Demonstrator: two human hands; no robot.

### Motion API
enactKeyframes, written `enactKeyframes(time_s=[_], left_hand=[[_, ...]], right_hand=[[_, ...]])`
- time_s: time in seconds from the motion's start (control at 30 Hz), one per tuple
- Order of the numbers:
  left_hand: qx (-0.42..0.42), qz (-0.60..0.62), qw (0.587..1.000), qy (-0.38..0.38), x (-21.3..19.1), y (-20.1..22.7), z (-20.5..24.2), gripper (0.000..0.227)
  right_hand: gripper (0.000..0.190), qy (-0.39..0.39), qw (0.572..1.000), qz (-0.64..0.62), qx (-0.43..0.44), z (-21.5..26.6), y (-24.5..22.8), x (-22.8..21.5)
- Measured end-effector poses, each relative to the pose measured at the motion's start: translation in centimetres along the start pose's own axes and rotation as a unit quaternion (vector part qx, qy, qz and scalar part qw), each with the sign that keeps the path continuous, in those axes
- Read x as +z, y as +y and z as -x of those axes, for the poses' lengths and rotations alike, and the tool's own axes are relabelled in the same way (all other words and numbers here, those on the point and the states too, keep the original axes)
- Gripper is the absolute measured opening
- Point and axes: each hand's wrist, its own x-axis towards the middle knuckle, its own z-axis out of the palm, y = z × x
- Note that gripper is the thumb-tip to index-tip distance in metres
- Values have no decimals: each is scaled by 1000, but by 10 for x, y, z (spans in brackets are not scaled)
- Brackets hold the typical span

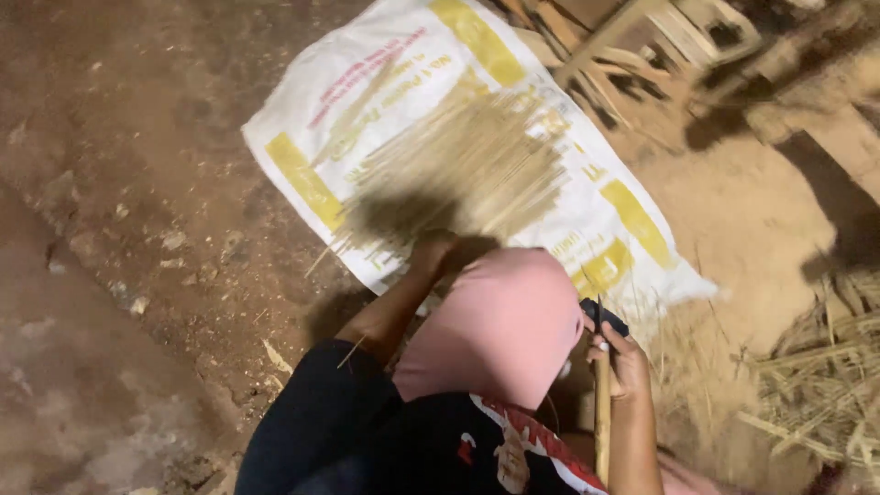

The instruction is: A person sits on the floor and uses a small hand tool to shave thin bamboo sticks, preparing them for use.

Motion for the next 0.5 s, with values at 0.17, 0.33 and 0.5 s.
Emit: enactKeyframes(time_s=[0.17, 0.33, 0.5], left_hand=[[170, -178, 926, 285, -32, 32, 8, 36], [-43, -109, 993, 1, -22, 33, -23, 28], [-49, 79, 995, 28, -153, 104, -18, 26]], right_hand=[[44, 28, 994, -103, 2, 107, -8, 28], [26, 14, 978, -187, -96, 151, 2, -25], [10, -19, 952, -244, -184, 189, -2, -31]])
